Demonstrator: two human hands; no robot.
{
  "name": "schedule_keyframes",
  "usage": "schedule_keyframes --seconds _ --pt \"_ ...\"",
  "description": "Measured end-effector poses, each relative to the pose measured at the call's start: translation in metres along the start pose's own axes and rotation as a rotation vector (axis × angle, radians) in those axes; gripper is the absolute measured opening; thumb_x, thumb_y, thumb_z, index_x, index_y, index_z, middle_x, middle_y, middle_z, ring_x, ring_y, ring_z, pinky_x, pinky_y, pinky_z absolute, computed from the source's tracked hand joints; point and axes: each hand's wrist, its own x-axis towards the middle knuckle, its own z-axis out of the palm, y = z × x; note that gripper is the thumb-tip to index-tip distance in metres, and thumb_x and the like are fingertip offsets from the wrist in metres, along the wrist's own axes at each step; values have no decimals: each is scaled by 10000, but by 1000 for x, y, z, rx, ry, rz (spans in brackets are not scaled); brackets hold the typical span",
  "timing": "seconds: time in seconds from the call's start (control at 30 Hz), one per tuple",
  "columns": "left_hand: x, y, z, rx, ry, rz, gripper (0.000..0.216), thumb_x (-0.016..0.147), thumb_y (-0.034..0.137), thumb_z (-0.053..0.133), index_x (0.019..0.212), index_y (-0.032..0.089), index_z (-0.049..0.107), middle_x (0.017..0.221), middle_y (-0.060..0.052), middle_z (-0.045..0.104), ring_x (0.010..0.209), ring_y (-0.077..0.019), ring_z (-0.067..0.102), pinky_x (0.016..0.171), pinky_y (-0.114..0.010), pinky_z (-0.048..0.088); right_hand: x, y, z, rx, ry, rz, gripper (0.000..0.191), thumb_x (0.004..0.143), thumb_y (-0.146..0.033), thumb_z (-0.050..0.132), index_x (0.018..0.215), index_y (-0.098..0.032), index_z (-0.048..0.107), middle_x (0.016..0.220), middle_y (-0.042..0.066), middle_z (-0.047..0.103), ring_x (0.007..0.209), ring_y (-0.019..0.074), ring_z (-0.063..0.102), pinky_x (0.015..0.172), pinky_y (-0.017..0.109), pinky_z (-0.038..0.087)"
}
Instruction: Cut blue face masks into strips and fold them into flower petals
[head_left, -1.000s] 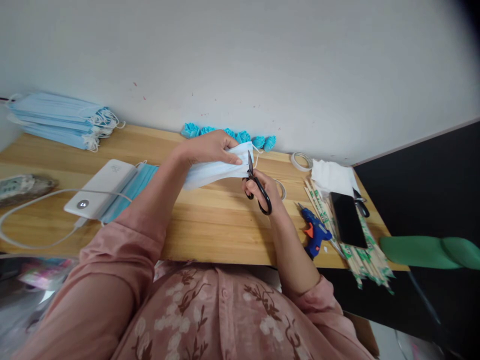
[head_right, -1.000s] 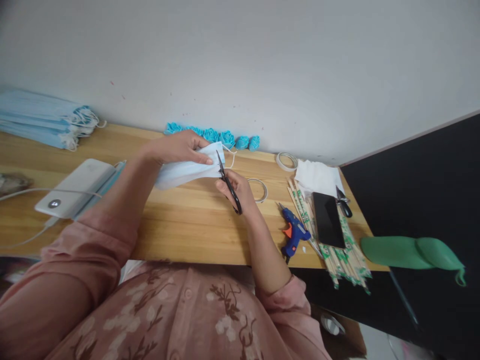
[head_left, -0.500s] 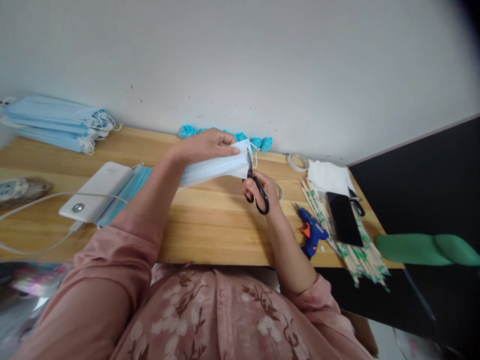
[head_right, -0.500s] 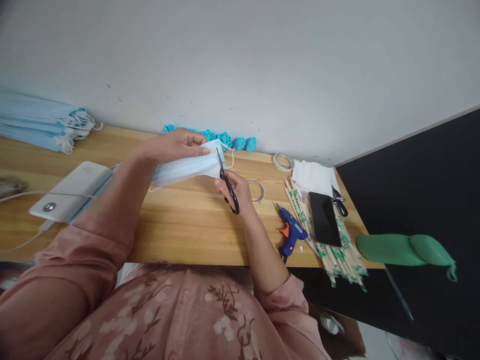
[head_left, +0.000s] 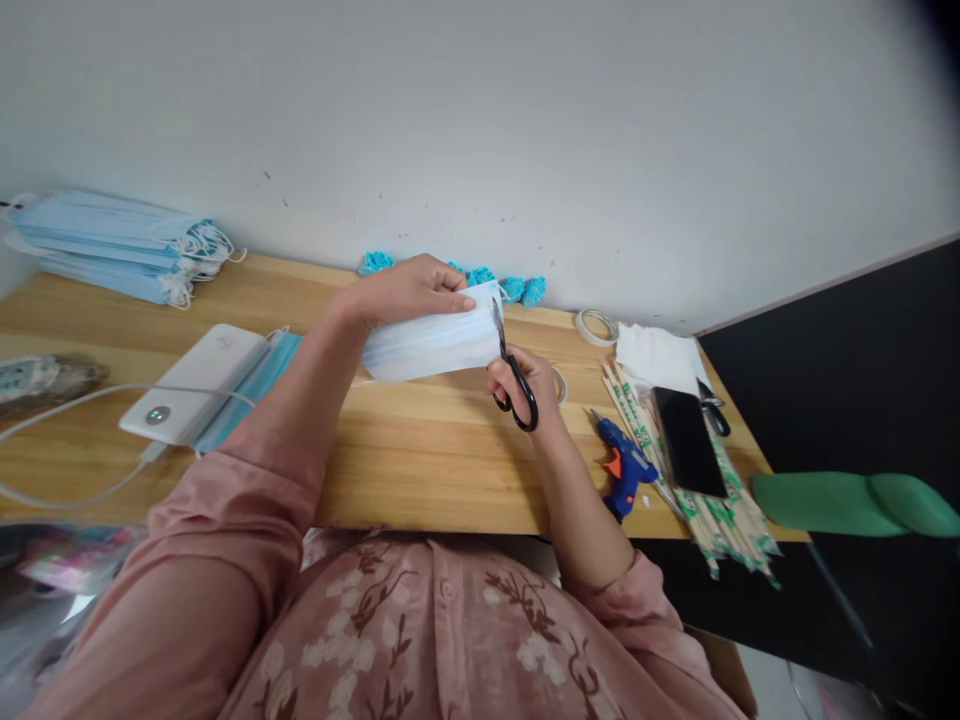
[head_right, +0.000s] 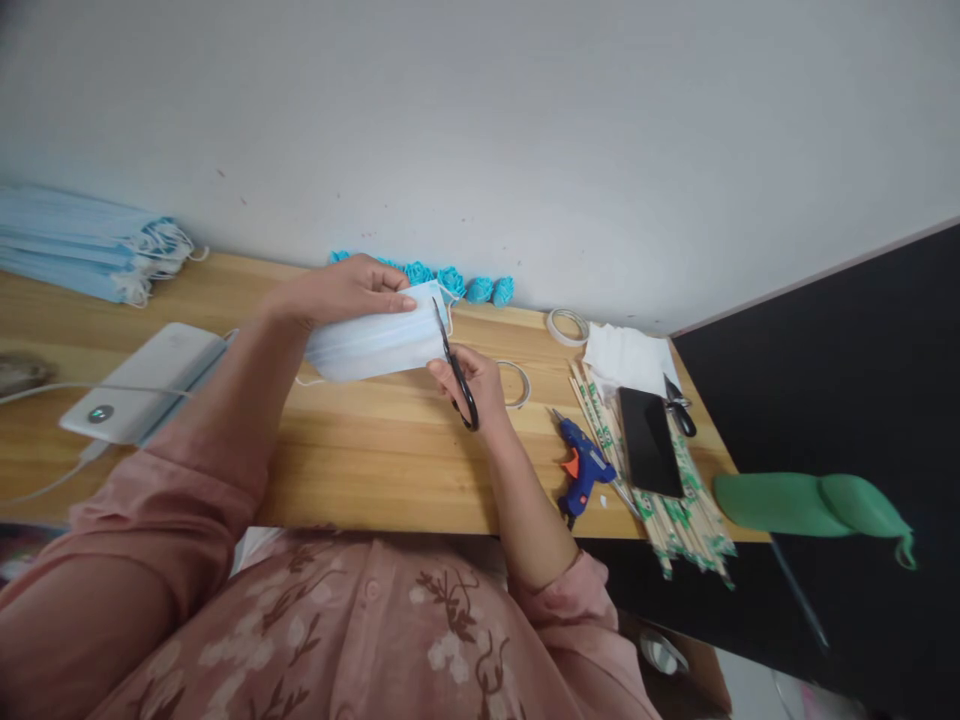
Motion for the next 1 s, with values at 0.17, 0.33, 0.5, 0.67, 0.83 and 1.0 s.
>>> schedule_keyframes --seconds 0.17,0.33,0.5,0.67,0.83,1.0 --pt "0 -1 0 6 -4 1 327 811 475 583 757 153 571 659 24 457 592 -86 408 576 -236 269 0 2 0 3 3 9 547 757 -733 670 648 -211 546 492 -39 530 401 72 410 412 216 329" --pt "0 1 -1 12 -12 -4 323 823 469 569 768 151 577 663 20 467 593 -86 414 583 -238 271 0 6 -1 -8 9 42 491 755 -683 690 678 -213 569 483 -51 512 395 73 408 405 212 320" --pt "-2 0 -1 12 -11 -13 320 819 469 579 757 156 565 661 23 454 587 -83 405 570 -235 268 0 3 0 -20 15 51 425 769 -624 692 709 -215 592 474 -57 503 384 73 400 396 211 311" --pt "-2 0 -2 -1 -9 3 312 822 460 580 739 160 555 644 27 452 576 -80 406 562 -229 272 -1 1 0 -34 12 44 371 786 -563 691 709 -215 589 481 -58 503 385 74 406 398 214 308" --pt "-1 0 -3 -8 -8 9 321 816 462 600 729 156 564 639 29 458 572 -77 407 551 -220 280 -1 2 1 -50 11 40 355 790 -535 689 684 -218 568 462 -61 487 376 77 405 400 219 306" --pt "0 -5 -1 -56 21 59 345 850 486 577 800 148 624 671 20 507 589 -78 431 558 -211 299 -1 2 1 -45 23 51 400 785 -594 678 717 -218 560 492 -57 504 395 78 413 412 218 317"
